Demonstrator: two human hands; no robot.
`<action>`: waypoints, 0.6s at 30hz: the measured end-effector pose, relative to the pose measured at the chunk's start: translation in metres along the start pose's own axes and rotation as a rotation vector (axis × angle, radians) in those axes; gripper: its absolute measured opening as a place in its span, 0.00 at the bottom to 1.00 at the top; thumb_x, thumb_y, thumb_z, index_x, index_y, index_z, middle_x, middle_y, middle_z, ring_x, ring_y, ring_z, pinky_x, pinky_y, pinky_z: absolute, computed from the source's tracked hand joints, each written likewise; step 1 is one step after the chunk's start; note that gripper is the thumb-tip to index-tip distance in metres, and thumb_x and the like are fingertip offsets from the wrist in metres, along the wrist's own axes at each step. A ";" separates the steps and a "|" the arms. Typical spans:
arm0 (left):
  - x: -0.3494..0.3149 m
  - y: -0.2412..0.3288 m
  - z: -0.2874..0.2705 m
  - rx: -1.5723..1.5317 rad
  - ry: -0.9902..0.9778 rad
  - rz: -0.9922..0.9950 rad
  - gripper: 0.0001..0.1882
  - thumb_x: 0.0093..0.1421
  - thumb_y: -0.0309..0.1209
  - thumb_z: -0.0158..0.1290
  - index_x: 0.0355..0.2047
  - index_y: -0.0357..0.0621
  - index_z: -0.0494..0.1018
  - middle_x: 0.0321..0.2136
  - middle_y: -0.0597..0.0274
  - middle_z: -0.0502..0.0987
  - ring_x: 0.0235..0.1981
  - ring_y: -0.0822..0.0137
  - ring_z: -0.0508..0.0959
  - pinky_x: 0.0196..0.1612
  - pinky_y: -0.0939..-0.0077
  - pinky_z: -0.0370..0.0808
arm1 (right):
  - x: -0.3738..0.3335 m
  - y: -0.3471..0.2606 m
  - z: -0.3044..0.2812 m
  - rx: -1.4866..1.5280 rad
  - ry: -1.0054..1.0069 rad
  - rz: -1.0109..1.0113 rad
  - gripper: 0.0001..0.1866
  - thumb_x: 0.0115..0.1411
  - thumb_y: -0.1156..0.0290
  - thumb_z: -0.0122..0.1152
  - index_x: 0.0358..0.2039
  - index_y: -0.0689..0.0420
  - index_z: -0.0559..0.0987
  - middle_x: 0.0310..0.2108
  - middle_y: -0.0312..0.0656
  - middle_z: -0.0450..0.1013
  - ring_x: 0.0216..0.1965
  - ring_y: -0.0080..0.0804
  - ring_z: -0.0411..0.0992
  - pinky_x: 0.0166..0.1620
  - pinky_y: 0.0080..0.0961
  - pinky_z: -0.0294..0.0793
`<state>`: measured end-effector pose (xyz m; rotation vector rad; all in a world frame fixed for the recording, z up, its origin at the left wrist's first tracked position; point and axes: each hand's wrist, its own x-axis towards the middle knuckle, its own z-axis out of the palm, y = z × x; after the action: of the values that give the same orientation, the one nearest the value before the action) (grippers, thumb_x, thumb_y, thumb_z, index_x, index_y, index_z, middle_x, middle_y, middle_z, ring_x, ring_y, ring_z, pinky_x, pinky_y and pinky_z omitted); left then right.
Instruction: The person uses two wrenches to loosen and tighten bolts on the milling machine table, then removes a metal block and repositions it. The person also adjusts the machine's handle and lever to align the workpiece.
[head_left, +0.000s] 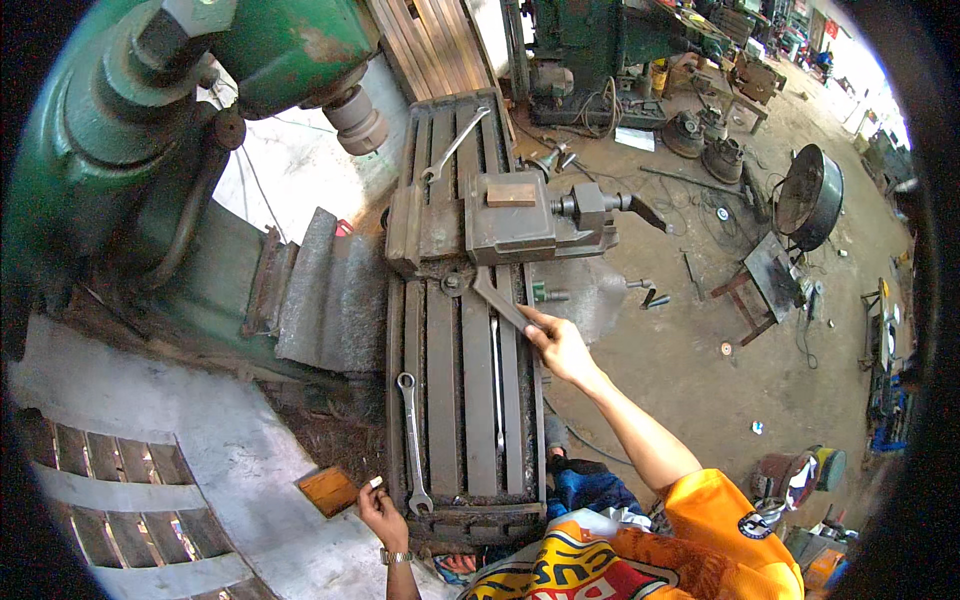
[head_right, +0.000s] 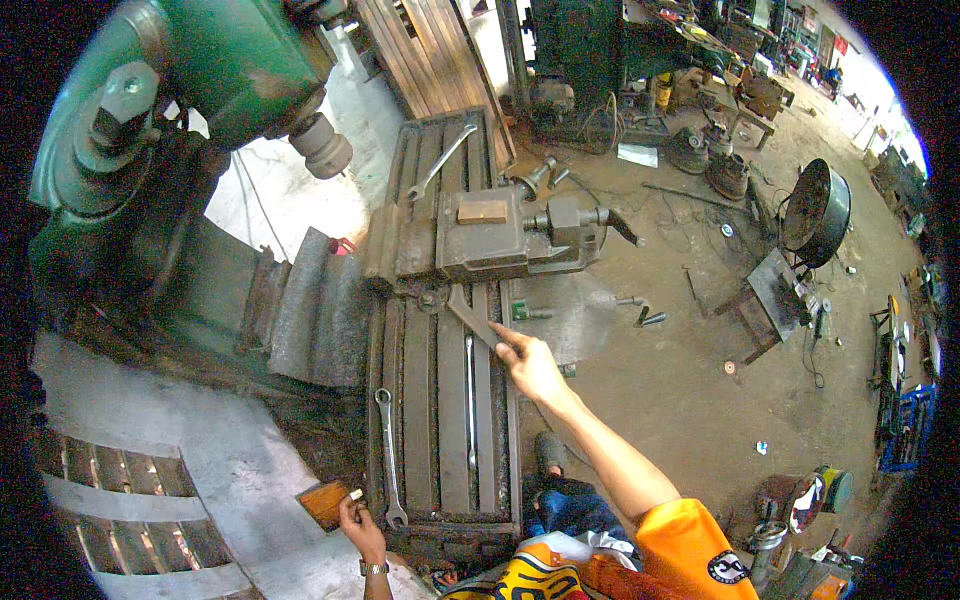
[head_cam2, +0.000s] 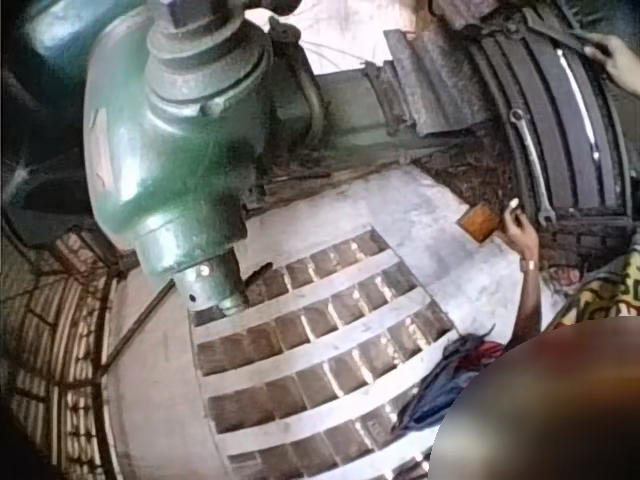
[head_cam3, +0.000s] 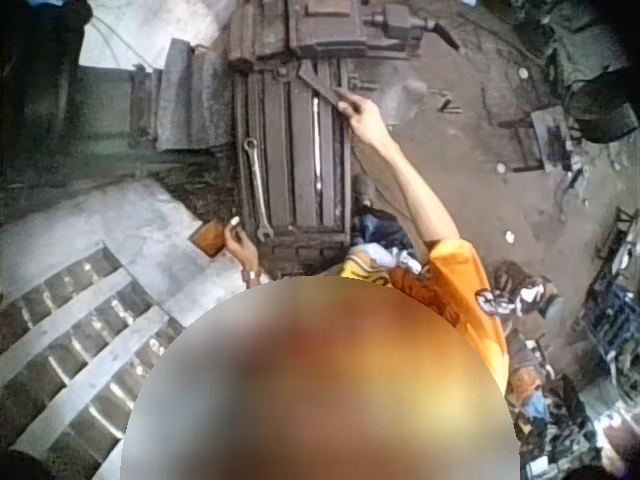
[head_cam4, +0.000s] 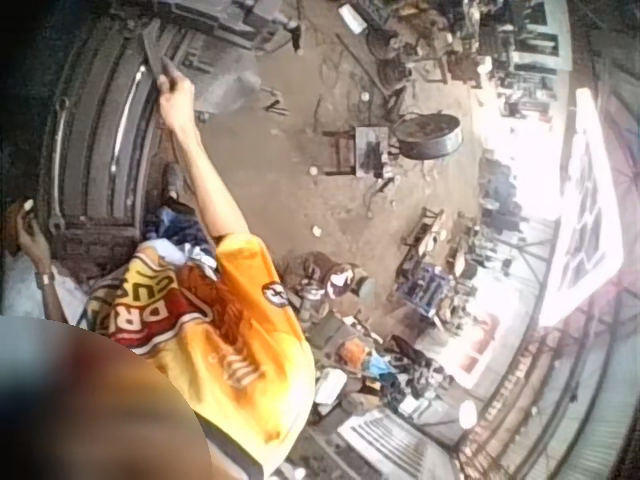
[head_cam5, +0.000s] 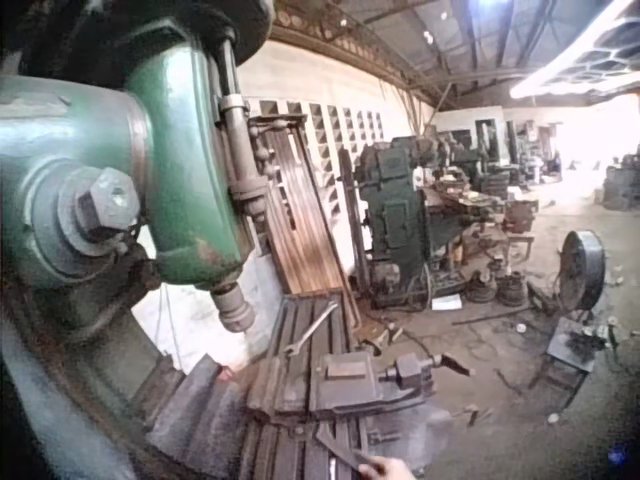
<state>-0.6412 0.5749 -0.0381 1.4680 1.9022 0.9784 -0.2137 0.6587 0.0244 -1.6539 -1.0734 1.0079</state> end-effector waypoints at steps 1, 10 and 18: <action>0.000 -0.001 0.000 0.012 -0.010 -0.001 0.13 0.60 0.18 0.47 0.46 0.36 0.71 0.34 0.59 0.76 0.33 0.69 0.73 0.41 0.73 0.71 | 0.004 0.001 0.005 -0.039 0.001 -0.086 0.22 0.65 0.69 0.53 0.60 0.55 0.70 0.49 0.57 0.74 0.53 0.40 0.74 0.54 0.33 0.70; 0.032 0.024 -0.005 -0.217 0.023 0.071 0.13 0.62 0.21 0.48 0.48 0.35 0.69 0.40 0.61 0.75 0.39 0.69 0.74 0.46 0.75 0.72 | -0.003 -0.004 0.018 -0.092 0.004 -0.148 0.21 0.65 0.67 0.53 0.60 0.51 0.71 0.50 0.57 0.73 0.53 0.50 0.72 0.55 0.37 0.71; 0.163 0.119 0.039 -0.470 -0.247 0.370 0.15 0.67 0.31 0.50 0.49 0.35 0.68 0.44 0.59 0.75 0.46 0.69 0.74 0.52 0.73 0.69 | -0.030 -0.005 0.037 -0.390 -0.182 -0.234 0.17 0.61 0.66 0.56 0.51 0.50 0.78 0.36 0.49 0.78 0.37 0.51 0.76 0.43 0.42 0.76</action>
<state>-0.5854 0.7573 0.0372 1.5837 1.1461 1.2395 -0.2585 0.6402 0.0237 -1.7081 -1.6272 0.8423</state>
